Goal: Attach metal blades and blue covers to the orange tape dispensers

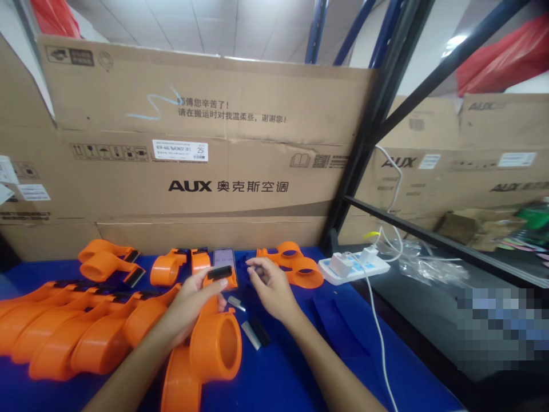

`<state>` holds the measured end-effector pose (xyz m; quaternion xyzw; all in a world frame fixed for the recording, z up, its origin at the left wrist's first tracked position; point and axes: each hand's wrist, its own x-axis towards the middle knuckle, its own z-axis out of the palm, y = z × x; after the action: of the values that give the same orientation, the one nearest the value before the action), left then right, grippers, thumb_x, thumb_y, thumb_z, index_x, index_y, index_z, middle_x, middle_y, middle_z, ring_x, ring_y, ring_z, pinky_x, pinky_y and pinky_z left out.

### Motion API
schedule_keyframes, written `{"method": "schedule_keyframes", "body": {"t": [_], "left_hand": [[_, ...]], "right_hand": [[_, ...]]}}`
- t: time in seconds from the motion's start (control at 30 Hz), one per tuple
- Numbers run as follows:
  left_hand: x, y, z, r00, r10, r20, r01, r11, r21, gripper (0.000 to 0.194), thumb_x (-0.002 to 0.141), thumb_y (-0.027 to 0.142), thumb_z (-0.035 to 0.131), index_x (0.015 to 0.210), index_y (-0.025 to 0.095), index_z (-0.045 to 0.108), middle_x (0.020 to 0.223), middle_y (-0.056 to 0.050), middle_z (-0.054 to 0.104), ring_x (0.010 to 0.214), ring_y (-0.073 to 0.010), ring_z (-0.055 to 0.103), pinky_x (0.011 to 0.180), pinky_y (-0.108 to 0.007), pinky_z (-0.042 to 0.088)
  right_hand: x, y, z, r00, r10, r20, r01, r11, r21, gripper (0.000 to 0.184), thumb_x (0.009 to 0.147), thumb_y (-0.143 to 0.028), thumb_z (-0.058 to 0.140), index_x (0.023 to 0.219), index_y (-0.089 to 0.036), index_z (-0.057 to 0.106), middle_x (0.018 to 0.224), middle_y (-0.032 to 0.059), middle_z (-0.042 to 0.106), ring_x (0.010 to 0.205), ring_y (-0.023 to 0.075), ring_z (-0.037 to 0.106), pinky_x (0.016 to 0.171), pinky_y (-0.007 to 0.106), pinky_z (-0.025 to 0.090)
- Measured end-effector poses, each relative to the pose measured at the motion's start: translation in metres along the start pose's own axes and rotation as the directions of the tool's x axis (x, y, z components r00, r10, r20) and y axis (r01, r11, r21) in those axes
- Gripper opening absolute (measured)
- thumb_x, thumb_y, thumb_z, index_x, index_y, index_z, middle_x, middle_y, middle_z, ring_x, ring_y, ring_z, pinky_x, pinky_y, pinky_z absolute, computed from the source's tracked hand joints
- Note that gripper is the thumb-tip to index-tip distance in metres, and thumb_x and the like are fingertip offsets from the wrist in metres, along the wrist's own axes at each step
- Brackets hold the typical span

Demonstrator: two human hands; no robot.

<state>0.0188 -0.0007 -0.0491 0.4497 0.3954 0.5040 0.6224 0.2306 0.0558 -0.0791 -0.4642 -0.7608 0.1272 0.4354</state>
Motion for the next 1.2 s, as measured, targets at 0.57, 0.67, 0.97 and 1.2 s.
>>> {"method": "schedule_keyframes", "body": {"t": [0.57, 0.67, 0.97, 1.2], "left_hand": [[-0.001, -0.004, 0.001, 0.997, 0.08, -0.004, -0.079, 0.991, 0.111, 0.051, 0.084, 0.033, 0.076, 0.128, 0.015, 0.057, 0.065, 0.001, 0.068, 0.058, -0.0154, 0.062, 0.063, -0.03, 0.054], [0.002, -0.009, -0.001, 0.993, 0.12, -0.022, -0.114, 0.976, 0.186, 0.046, 0.086, 0.035, 0.074, 0.125, 0.016, 0.06, 0.067, 0.0, 0.068, 0.058, -0.0157, 0.063, 0.064, -0.031, 0.055], [0.007, -0.013, -0.001, 0.986, 0.162, -0.028, -0.149, 0.954, 0.26, 0.041, 0.086, 0.04, 0.074, 0.119, 0.017, 0.065, 0.07, -0.001, 0.07, 0.055, -0.0164, 0.066, 0.059, -0.029, 0.055], [0.007, -0.011, -0.002, 0.989, 0.142, -0.052, -0.129, 0.973, 0.192, 0.047, 0.082, 0.04, 0.078, 0.122, 0.017, 0.066, 0.069, -0.001, 0.07, 0.053, -0.0161, 0.065, 0.057, -0.029, 0.055]], "right_hand": [[-0.007, -0.032, 0.0, 0.979, 0.19, 0.073, -0.179, 0.635, 0.752, 0.029, 0.082, -0.041, 0.079, 0.096, -0.021, 0.063, 0.066, -0.004, 0.063, 0.052, 0.0122, 0.058, 0.048, 0.023, 0.049], [-0.009, -0.035, -0.001, 0.976, 0.218, 0.01, -0.148, 0.626, 0.766, 0.03, 0.08, -0.038, 0.082, 0.094, -0.021, 0.062, 0.07, -0.0032, 0.065, 0.056, 0.014, 0.064, 0.056, 0.027, 0.054], [-0.019, -0.048, 0.007, 0.989, 0.144, -0.024, -0.071, 0.623, 0.779, 0.025, 0.082, -0.036, 0.08, 0.099, -0.021, 0.071, 0.107, 0.0071, 0.072, 0.089, 0.02, 0.073, 0.082, 0.034, 0.062], [-0.025, -0.053, 0.009, 0.998, 0.059, -0.015, -0.027, 0.646, 0.763, 0.019, 0.089, -0.031, 0.073, 0.106, -0.022, 0.07, 0.12, 0.0105, 0.069, 0.109, 0.0242, 0.071, 0.098, 0.041, 0.06]]}}
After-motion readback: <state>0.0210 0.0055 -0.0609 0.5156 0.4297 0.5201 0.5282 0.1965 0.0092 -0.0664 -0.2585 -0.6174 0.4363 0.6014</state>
